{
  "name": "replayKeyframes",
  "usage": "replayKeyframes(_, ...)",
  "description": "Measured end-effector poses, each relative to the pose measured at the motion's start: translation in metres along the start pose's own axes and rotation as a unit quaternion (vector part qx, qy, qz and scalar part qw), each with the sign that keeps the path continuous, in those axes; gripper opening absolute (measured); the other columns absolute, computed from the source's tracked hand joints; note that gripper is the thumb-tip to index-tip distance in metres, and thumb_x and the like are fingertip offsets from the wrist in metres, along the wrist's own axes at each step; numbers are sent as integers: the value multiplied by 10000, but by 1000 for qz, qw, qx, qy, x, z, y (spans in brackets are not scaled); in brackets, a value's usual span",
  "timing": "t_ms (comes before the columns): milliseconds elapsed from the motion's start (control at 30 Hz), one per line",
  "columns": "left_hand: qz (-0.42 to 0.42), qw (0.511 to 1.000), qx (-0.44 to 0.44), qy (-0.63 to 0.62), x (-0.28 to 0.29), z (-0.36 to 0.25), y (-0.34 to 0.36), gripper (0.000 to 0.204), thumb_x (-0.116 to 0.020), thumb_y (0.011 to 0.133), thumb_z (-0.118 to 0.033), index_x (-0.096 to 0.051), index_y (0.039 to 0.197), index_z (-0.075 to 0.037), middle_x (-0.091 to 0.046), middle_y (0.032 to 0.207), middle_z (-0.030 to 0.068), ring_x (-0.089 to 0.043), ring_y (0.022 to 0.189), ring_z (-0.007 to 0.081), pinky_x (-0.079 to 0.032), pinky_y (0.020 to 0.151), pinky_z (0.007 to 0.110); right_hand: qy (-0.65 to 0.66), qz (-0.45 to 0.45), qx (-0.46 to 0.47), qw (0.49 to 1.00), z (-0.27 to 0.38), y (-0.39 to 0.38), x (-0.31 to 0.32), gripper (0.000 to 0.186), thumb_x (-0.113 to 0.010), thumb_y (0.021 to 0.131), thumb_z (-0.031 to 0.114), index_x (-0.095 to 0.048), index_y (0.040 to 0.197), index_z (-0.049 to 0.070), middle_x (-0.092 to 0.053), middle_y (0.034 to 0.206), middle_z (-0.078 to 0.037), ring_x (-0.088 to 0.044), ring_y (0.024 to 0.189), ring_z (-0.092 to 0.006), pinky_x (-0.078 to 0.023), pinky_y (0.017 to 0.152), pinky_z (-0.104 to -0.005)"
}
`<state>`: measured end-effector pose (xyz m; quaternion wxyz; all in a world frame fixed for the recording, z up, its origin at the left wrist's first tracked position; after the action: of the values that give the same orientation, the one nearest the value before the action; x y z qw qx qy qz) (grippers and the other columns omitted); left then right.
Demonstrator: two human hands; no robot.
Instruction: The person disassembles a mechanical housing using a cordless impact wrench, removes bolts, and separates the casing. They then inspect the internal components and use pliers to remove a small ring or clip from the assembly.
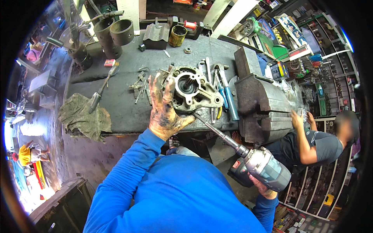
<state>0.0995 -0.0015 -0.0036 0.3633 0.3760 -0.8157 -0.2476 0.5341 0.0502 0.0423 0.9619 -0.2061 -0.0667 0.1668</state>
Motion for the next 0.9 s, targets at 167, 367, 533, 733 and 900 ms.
replayKeyframes(167, 0, 1000, 5, 13, -1, -2, -1, 1480, -1004, 449, -314, -168, 1662, -175, -146, 1648, 313, -157, 1519, 573, -226, 1218, 687, -385, 34, 247, 888, 45, -14, -23, 396, -810, 891, 47, -676, 1264, 44, -759, 1119, -69, -724, 1005, -186, -585, 901, -353)
replayKeyframes(367, -10, 1000, 4, -19, 0, -2, 1, 1428, -988, 469, -327, -203, 1656, -201, -203, 1646, 256, -173, 1533, 512, -139, 1237, 706, -501, 47, 228, 833, 56, -16, -30, 405, -846, 865, 105, -707, 1243, 68, -765, 1131, -49, -720, 1038, -202, -561, 942, -371)
replayKeyframes(533, -19, 1000, 3, -9, 0, -3, 0, 1423, -987, 460, -326, -218, 1650, -198, -200, 1647, 258, -182, 1531, 510, -148, 1236, 703, -551, 54, 266, 789, 86, -25, -59, 439, -871, 834, 124, -710, 1239, 71, -749, 1190, -50, -702, 1077, -213, -550, 966, -382)
replayKeyframes(733, 13, 999, -17, -26, -1, 9, -5, 1446, -1016, 432, -300, -236, 1649, -262, -114, 1671, 286, -132, 1505, 616, -219, 1203, 722, -499, 110, 179, 841, 156, -11, -107, 458, -837, 867, 158, -689, 1298, 108, -718, 1271, -62, -654, 1195, -261, -501, 1044, -416)
replayKeyframes(900, 42, 998, -40, -36, 2, 35, -6, 1490, -1029, 391, -295, -222, 1643, -309, -123, 1668, 273, -125, 1515, 599, -237, 1208, 702, -587, 189, 196, 762, 216, 6, -160, 412, -858, 816, 160, -753, 1212, 114, -732, 1240, -69, -673, 1165, -267, -512, 1028, -431)
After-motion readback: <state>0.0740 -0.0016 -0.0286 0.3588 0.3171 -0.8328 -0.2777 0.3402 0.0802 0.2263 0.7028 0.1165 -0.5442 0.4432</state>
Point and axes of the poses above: each hand's wrist, its own y-axis towards the middle knuckle, its own x-axis out of the back of the hand, z = x × y, the point moved 8 cm from there along y, towards the middle knuckle
